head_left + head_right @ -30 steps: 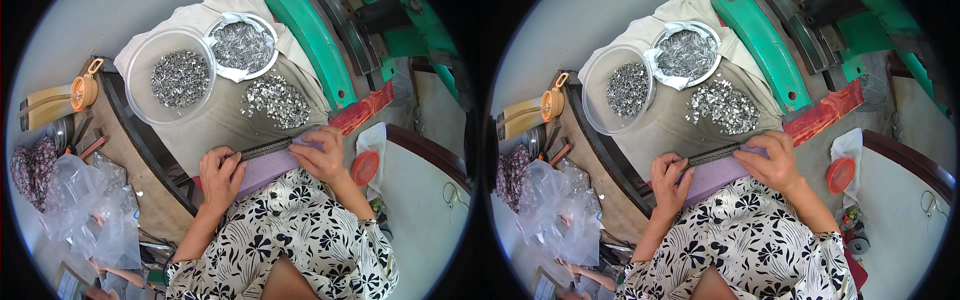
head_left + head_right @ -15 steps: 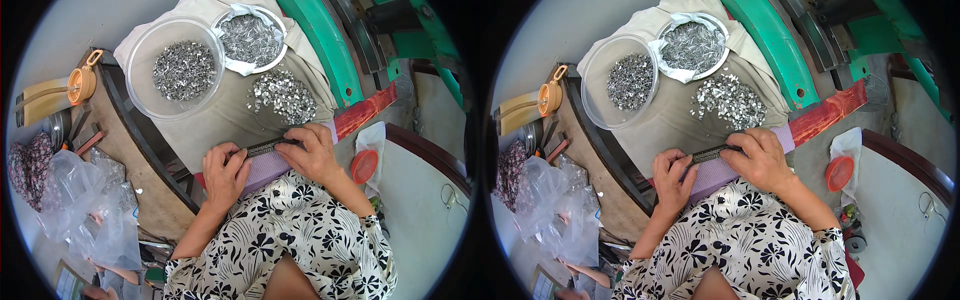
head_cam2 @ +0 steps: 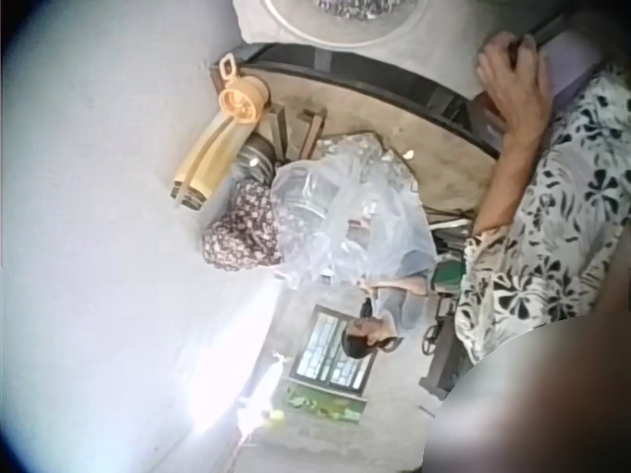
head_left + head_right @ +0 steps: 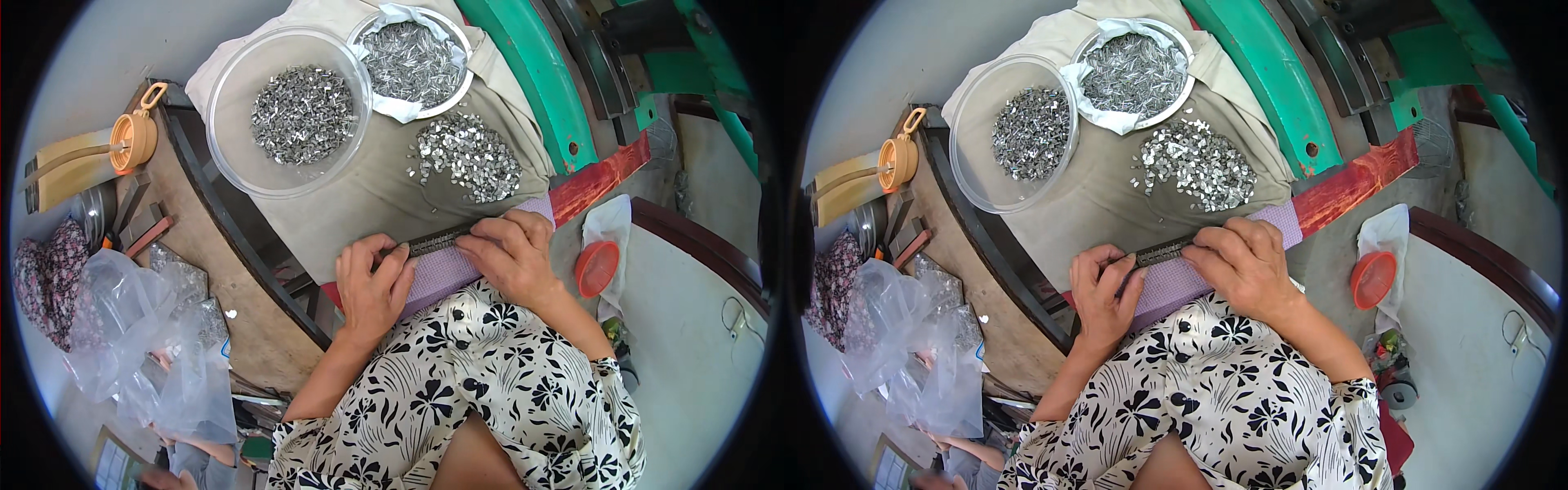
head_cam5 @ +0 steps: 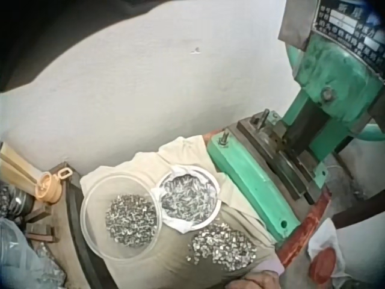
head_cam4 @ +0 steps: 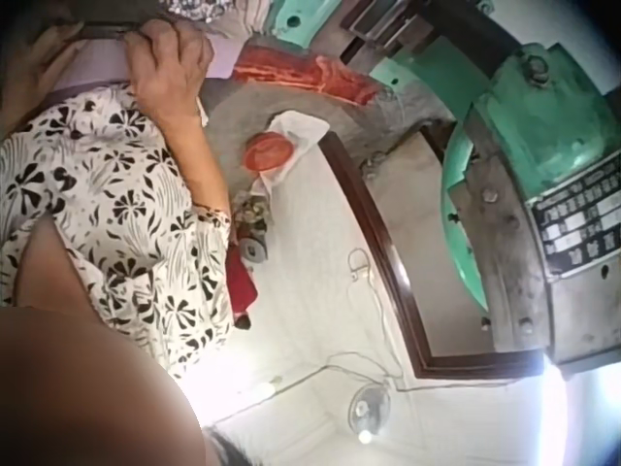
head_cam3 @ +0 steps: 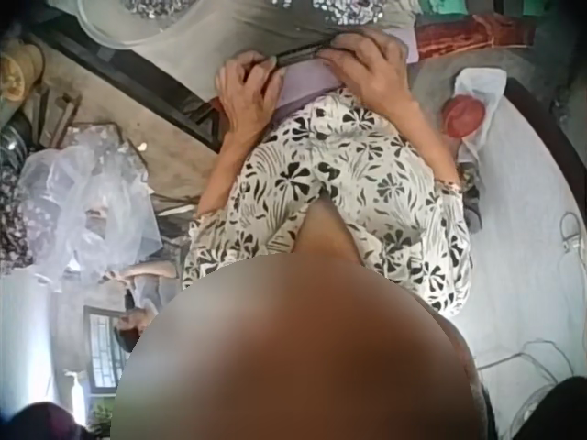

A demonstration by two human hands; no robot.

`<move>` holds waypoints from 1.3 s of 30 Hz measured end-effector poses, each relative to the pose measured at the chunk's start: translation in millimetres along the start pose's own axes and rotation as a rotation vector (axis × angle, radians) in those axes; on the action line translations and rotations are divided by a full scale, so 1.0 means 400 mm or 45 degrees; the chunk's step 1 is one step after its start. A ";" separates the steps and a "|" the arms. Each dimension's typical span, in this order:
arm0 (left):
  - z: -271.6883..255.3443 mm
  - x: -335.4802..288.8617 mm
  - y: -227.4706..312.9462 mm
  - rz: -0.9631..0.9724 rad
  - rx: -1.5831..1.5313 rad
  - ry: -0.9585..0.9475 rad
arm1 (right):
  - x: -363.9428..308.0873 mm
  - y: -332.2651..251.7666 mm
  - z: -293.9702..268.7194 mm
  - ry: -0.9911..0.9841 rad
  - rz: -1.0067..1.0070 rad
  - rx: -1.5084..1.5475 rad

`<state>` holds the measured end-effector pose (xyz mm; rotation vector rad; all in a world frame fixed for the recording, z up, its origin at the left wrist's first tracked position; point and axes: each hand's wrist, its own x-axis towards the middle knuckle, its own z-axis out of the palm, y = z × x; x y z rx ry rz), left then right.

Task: Manually arranging small metal components into a jig and then using a mechanical press machine to process them.

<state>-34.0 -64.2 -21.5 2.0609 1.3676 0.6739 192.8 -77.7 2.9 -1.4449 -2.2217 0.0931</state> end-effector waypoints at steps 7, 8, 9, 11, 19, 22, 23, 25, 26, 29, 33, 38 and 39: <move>0.004 -0.004 -0.004 0.029 -0.008 0.032 | -0.046 0.025 -0.050 0.148 0.223 -0.001; 0.004 -0.004 -0.004 0.036 0.005 0.042 | -0.057 0.034 -0.057 0.183 0.284 -0.056; 0.004 -0.005 -0.005 0.028 0.017 0.023 | -0.070 0.045 -0.065 0.206 0.377 -0.113; 0.004 -0.005 -0.006 0.055 0.017 0.043 | -0.094 0.079 -0.072 0.262 0.492 -0.122; 0.003 -0.006 -0.003 0.047 -0.006 0.027 | -0.166 0.209 -0.084 0.220 0.839 -0.119; 0.004 -0.007 -0.004 0.050 0.001 0.024 | -0.182 0.241 -0.104 0.091 0.747 0.019; 0.007 -0.006 -0.006 0.066 0.012 0.047 | -0.186 0.247 -0.107 0.072 0.767 0.130; 0.009 -0.005 -0.011 0.079 0.030 0.074 | -0.190 0.256 -0.108 0.098 0.785 0.151; 0.010 -0.005 -0.012 0.085 0.026 0.079 | -0.191 0.260 -0.109 0.145 0.862 0.192; 0.011 -0.005 -0.011 0.083 0.018 0.092 | -0.189 0.271 -0.109 0.105 0.846 0.150; 0.013 -0.002 -0.009 0.048 -0.001 0.077 | -0.178 0.281 -0.113 0.052 0.908 0.158; 0.011 -0.001 -0.006 0.057 -0.006 0.113 | -0.159 0.294 -0.120 0.017 0.794 0.027; 0.012 -0.002 -0.007 0.058 -0.011 0.112 | -0.157 0.297 -0.125 -0.003 0.773 -0.005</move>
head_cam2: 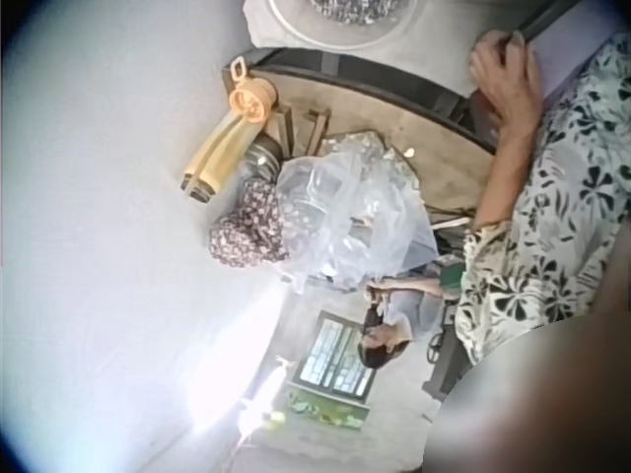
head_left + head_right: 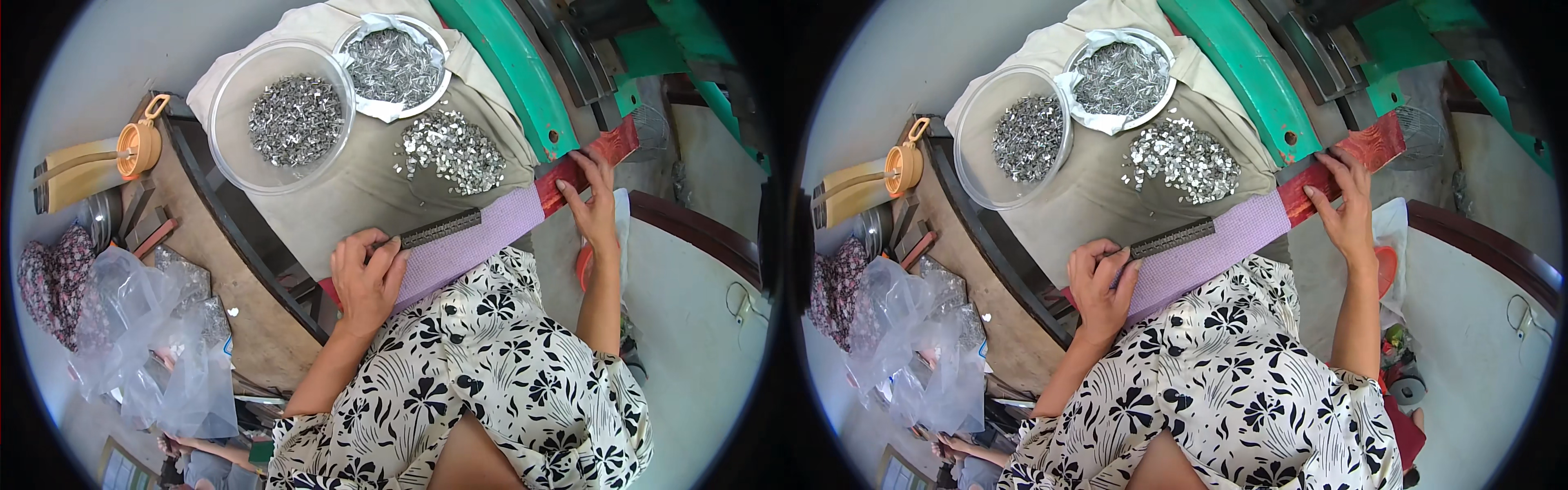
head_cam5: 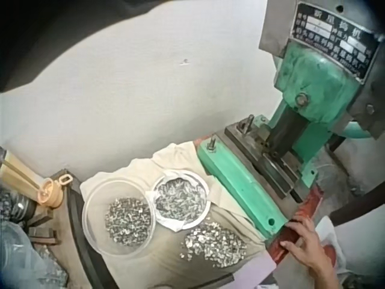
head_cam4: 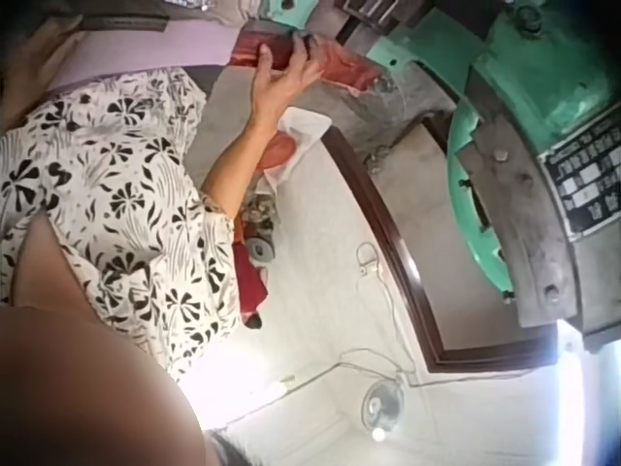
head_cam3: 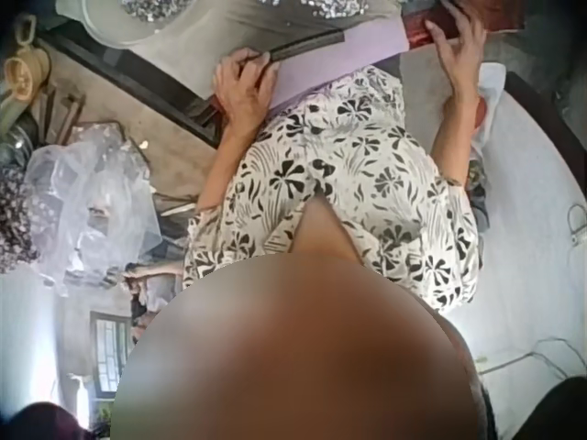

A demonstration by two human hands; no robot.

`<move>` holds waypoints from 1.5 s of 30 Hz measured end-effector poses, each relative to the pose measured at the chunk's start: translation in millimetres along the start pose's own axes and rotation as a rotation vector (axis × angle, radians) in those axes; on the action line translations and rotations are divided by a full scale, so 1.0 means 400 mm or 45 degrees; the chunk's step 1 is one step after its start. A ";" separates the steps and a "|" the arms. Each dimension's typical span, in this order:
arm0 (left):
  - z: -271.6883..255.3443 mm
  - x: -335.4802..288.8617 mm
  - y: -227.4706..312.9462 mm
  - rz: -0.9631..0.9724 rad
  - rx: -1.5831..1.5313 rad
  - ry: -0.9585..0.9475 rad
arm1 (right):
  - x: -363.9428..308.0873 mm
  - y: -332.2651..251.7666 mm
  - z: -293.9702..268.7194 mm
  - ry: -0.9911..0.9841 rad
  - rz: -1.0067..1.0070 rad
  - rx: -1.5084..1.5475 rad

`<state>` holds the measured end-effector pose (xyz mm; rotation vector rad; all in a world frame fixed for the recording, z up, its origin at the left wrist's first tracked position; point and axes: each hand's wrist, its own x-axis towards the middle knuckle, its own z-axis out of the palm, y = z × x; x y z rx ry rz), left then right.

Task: Manually arranging small metal components into a jig and then using a mechanical press machine to process them.

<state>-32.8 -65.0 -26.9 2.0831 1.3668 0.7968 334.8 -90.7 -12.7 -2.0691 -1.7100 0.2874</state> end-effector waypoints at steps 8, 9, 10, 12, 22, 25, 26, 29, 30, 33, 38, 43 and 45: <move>0.003 -0.004 0.000 0.015 0.007 0.010 | -0.002 0.011 -0.020 -0.074 0.095 0.078; 0.003 -0.004 -0.001 -0.002 0.012 -0.024 | 0.000 0.010 -0.018 -0.048 0.106 0.105; 0.002 -0.002 -0.001 0.025 0.012 0.003 | 0.002 0.009 -0.017 -0.068 0.086 0.084; 0.002 -0.002 0.000 0.005 0.021 -0.030 | 0.006 0.003 -0.012 0.017 0.026 0.117; 0.000 0.000 0.002 0.008 0.002 -0.012 | -0.021 -0.114 -0.013 0.122 -0.226 0.159; -0.001 0.001 0.002 0.015 0.012 -0.010 | -0.032 -0.161 0.025 0.052 -0.353 0.227; -0.001 0.001 0.002 0.013 0.013 -0.007 | -0.035 -0.172 0.034 0.051 -0.386 0.221; 0.000 0.001 0.004 0.013 0.010 -0.001 | -0.045 -0.185 0.047 0.051 -0.347 0.279; -0.001 0.001 0.004 0.014 0.010 -0.001 | -0.046 -0.182 0.049 0.050 -0.378 0.273; -0.001 -0.001 0.004 0.014 0.010 -0.007 | -0.045 -0.158 0.054 0.189 -0.349 0.184; 0.000 -0.002 0.001 0.027 0.022 -0.004 | -0.020 -0.085 0.055 0.411 0.040 0.021; -0.001 -0.001 0.001 0.025 0.038 -0.022 | -0.019 -0.089 0.020 0.333 -0.159 -0.015; -0.003 -0.001 0.001 -0.013 0.031 -0.065 | -0.022 -0.132 0.015 0.327 -0.317 0.014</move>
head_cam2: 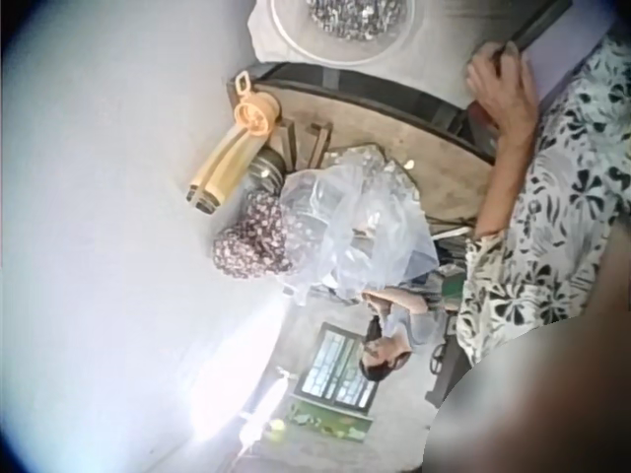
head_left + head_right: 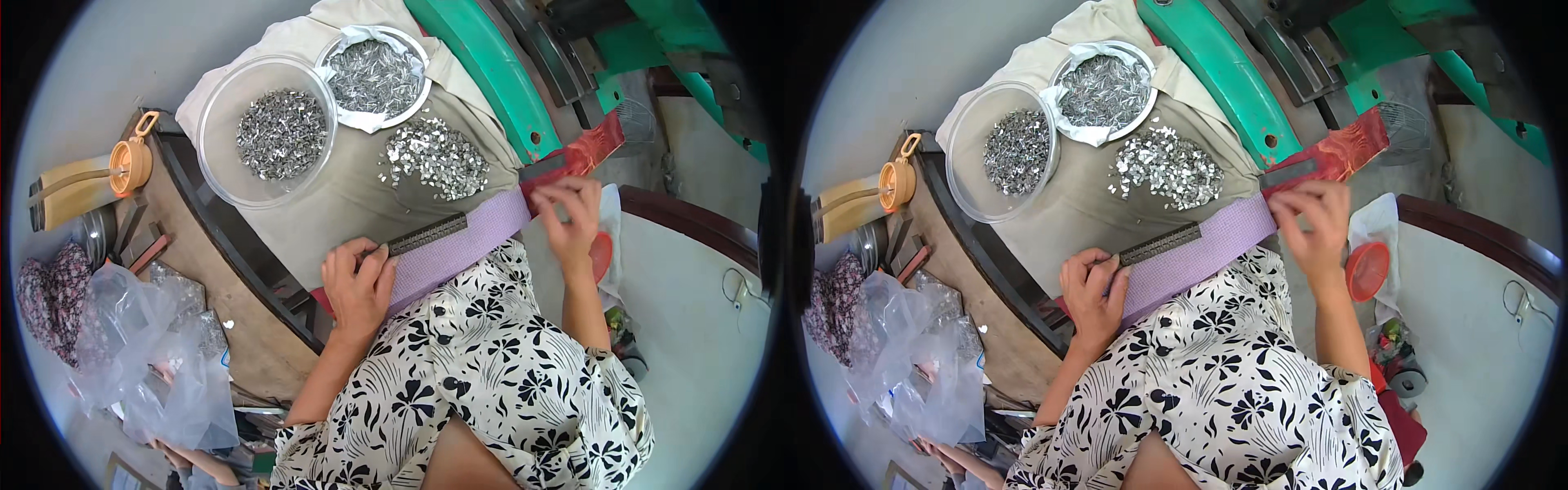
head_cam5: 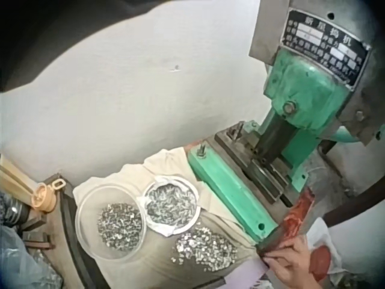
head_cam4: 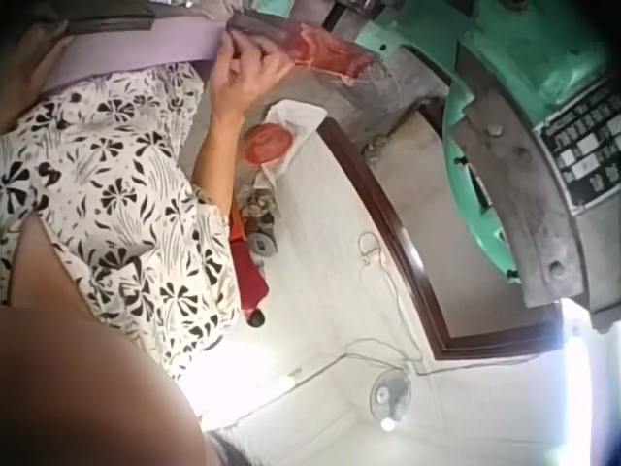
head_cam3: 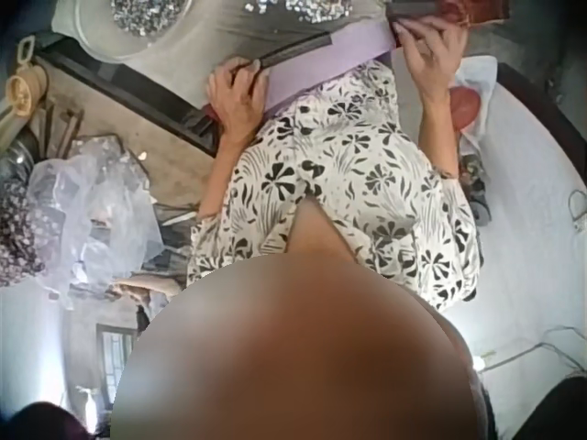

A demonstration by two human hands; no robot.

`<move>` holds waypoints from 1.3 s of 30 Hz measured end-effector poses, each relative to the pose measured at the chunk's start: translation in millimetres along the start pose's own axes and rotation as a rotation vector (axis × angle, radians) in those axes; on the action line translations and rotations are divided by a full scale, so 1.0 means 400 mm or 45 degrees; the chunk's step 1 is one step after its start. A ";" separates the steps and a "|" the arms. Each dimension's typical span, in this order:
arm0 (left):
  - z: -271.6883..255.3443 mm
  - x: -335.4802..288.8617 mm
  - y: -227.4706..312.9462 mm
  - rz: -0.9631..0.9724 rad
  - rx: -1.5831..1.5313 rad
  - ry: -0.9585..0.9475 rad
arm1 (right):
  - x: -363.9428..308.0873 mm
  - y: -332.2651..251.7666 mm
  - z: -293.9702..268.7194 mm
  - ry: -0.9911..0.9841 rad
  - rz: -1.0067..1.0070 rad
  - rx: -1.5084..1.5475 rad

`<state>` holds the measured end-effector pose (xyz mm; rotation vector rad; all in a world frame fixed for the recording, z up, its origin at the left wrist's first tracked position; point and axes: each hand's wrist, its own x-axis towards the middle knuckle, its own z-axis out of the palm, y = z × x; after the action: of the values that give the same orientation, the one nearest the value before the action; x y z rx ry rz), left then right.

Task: Manually arranging small metal components into a jig and then using a mechanical press machine to process them.

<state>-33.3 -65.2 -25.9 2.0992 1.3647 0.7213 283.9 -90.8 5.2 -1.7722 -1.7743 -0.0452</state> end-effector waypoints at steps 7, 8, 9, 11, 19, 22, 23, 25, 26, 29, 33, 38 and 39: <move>-0.009 0.011 0.010 -0.042 -0.038 0.007 | 0.061 -0.162 0.058 -0.368 -0.417 0.233; -0.011 0.013 0.011 -0.048 -0.051 0.000 | 0.072 -0.172 0.068 -0.417 -0.472 0.223; -0.012 0.016 0.013 -0.053 -0.064 -0.005 | 0.081 -0.180 0.075 -0.464 -0.512 0.212; -0.017 0.016 0.019 -0.086 -0.082 -0.029 | 0.097 -0.190 0.081 -0.534 -0.580 0.168; -0.022 0.018 0.021 -0.124 -0.114 -0.066 | 0.128 -0.226 0.093 -0.705 -0.821 0.012; -0.021 0.019 0.020 -0.119 -0.132 -0.049 | 0.135 -0.231 0.098 -0.733 -0.875 -0.008; -0.021 0.018 0.020 -0.120 -0.131 -0.051 | 0.137 -0.231 0.100 -0.742 -0.892 -0.006; -0.021 0.017 0.019 -0.126 -0.132 -0.050 | 0.144 -0.224 0.098 -0.777 -0.869 0.049; -0.020 0.017 0.019 -0.126 -0.131 -0.055 | 0.149 -0.219 0.097 -0.801 -0.833 0.102; -0.019 0.013 0.016 -0.123 -0.128 -0.048 | 0.165 -0.201 0.096 -0.791 -0.645 0.315; -0.017 0.016 0.016 -0.126 -0.127 -0.065 | 0.183 -0.187 0.099 -0.899 0.052 0.855; -0.019 0.015 0.017 -0.107 -0.131 -0.039 | 0.195 -0.180 0.094 -1.105 0.543 0.987; -0.018 0.015 0.017 -0.131 -0.138 -0.072 | 0.196 -0.180 0.097 -1.084 0.543 0.996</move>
<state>-31.8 -61.2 -15.1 1.9358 1.3613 0.6727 210.4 -10.9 36.9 -1.5774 -1.4954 1.5441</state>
